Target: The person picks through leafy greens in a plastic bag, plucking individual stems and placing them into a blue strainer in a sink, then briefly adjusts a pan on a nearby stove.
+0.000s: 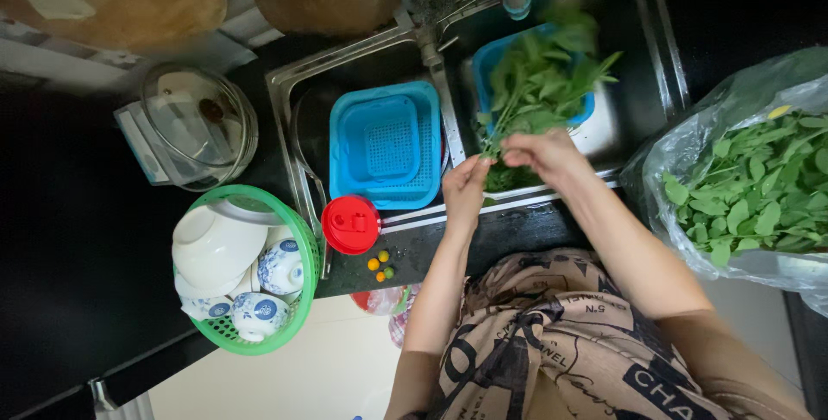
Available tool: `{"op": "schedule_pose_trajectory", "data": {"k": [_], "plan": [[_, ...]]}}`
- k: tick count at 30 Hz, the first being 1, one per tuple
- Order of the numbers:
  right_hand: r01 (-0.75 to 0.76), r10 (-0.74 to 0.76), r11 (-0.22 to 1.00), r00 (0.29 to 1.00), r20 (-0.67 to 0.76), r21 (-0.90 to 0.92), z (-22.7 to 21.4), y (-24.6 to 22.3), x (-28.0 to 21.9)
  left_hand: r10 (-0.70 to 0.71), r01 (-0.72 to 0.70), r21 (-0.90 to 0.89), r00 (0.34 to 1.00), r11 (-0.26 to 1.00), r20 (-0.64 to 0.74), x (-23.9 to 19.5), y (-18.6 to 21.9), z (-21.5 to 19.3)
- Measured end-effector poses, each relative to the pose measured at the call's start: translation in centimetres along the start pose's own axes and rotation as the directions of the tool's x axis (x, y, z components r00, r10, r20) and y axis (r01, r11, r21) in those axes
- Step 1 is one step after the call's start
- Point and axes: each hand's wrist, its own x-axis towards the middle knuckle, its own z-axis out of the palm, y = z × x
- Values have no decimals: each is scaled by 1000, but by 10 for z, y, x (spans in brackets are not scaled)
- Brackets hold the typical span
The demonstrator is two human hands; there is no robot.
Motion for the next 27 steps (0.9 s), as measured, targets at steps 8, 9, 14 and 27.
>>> {"op": "schedule_pose_trajectory", "data": {"k": [8,9,14,27], "plan": [[321,-213,923,886,-411,214,-78,-48,92,-19,25,43,991,999,-130,-22,-19,-74],[350,-224,918,846,-485,186,-75,-40,107,-58,53,-42,991,998,-124,-27,-22,-80],[324,-723,620,590,-360,-715,-56,-17,156,-16,13,-26,988,1000,-153,-23,-22,-76],[232,-244,874,969,28,-427,47,-49,-19,546,-275,830,836,485,-43,7,23,-13]]}}
